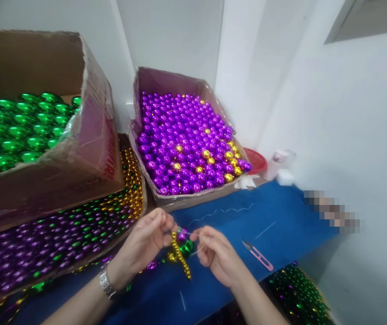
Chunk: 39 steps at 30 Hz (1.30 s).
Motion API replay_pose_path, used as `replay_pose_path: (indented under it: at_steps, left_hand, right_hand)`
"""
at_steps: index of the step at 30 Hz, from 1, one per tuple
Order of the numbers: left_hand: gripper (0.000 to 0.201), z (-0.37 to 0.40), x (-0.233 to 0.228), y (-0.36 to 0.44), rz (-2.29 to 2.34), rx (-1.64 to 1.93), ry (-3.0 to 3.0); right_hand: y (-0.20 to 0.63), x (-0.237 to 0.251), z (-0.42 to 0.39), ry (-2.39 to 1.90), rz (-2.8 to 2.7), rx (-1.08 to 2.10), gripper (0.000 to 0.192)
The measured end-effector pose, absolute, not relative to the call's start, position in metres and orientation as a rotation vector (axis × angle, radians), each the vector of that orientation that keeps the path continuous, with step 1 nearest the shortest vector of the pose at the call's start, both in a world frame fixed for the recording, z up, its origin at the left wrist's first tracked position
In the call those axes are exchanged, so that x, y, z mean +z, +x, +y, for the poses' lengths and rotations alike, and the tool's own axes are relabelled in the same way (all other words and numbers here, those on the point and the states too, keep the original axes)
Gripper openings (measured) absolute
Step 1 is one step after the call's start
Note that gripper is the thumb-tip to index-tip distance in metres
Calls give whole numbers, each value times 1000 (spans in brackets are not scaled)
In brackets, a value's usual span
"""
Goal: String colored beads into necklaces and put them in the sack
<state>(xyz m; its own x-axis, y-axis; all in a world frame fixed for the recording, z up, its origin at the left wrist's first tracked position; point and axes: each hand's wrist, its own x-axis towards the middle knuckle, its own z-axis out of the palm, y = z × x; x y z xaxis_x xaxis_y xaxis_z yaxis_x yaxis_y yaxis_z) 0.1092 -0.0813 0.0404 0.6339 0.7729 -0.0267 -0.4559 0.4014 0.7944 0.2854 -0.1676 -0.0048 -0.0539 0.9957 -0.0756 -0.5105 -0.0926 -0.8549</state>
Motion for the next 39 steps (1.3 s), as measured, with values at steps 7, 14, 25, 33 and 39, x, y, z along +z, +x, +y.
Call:
replay_pose_path:
  at_steps: [7, 14, 25, 33, 39]
  left_hand:
    - [16, -82, 38, 115, 387, 762, 825]
    - [17, -85, 78, 107, 333, 784, 1059]
    - [24, -89, 33, 92, 540, 733, 1137]
    - [23, -92, 41, 108, 599, 776, 1363]
    - [23, -91, 42, 113, 600, 813, 1413]
  right_hand:
    - [273, 18, -158, -415, -486, 1539, 18]
    - [284, 58, -150, -569, -821, 1553, 21]
    - [288, 10, -159, -918, -1011, 1446, 25]
    - [289, 34, -161, -1627, -1976, 416, 19]
    - [283, 28, -158, -1739, -2279, -10, 18]
